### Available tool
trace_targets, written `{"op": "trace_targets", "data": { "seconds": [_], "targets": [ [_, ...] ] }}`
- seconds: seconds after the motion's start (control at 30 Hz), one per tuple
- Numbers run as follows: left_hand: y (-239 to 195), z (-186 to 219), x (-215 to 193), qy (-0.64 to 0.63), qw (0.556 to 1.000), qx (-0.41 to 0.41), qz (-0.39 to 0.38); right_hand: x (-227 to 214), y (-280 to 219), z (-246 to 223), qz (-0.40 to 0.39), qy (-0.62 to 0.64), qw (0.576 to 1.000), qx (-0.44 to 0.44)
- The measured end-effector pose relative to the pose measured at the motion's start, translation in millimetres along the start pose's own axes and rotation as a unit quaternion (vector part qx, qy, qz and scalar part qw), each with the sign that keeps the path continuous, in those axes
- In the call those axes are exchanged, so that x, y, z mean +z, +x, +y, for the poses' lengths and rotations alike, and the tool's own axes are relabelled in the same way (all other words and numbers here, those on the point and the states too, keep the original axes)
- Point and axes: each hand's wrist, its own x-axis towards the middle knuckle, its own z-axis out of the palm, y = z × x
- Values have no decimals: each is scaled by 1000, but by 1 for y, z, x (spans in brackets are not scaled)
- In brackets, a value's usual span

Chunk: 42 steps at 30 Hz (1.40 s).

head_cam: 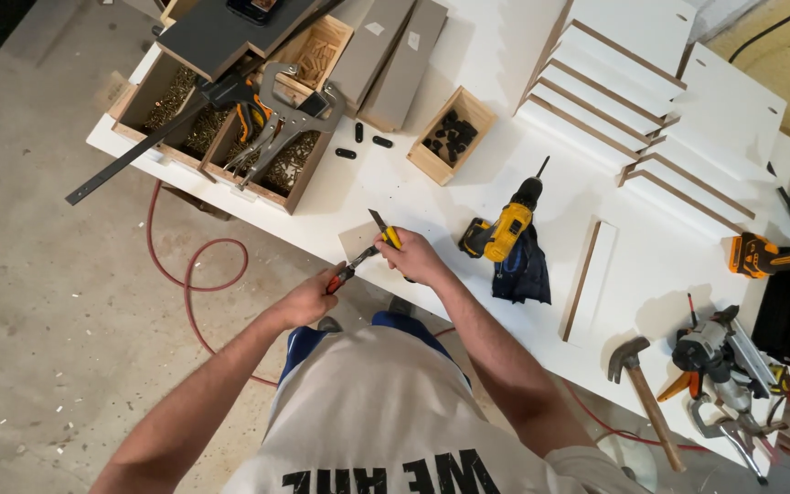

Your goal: Trimming small protrusions from a wooden component using pliers and a utility knife

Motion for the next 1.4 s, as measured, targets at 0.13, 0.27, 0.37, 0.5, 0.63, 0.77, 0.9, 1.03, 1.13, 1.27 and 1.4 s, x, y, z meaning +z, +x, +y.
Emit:
{"op": "trace_targets", "data": {
  "seconds": [0.13,0.27,0.37,0.5,0.63,0.77,0.9,1.03,1.13,1.27,1.4],
  "targets": [
    [-4,11,-9,56,998,-8,-30,1,5,9,-8,-36,999,-1],
    [-8,14,-11,98,995,7,-27,5,6,14,-10,-53,999,-10],
    [-8,10,-10,112,993,19,-19,6,7,15,-14,-60,998,-15],
    [-10,6,-10,106,994,38,-13,6,9,16,-22,-65,998,-13],
    [-11,11,-11,110,993,39,-13,6,5,10,-17,-69,997,-22],
    [-10,14,-13,112,993,34,-15,4,7,8,-19,-73,997,-28],
    [-1,4,-1,115,993,-19,14,7,10,17,-24,-70,997,-22],
    [12,-10,3,152,987,-42,38,16,17,35,-14,-59,998,-13],
    [20,-27,1,246,966,-74,30,22,19,49,6,-40,999,8],
    [31,-53,8,319,940,-96,79,30,13,74,57,-4,995,81],
    [46,-73,17,395,902,-83,154,48,6,104,63,-152,983,77]
  ]
}}
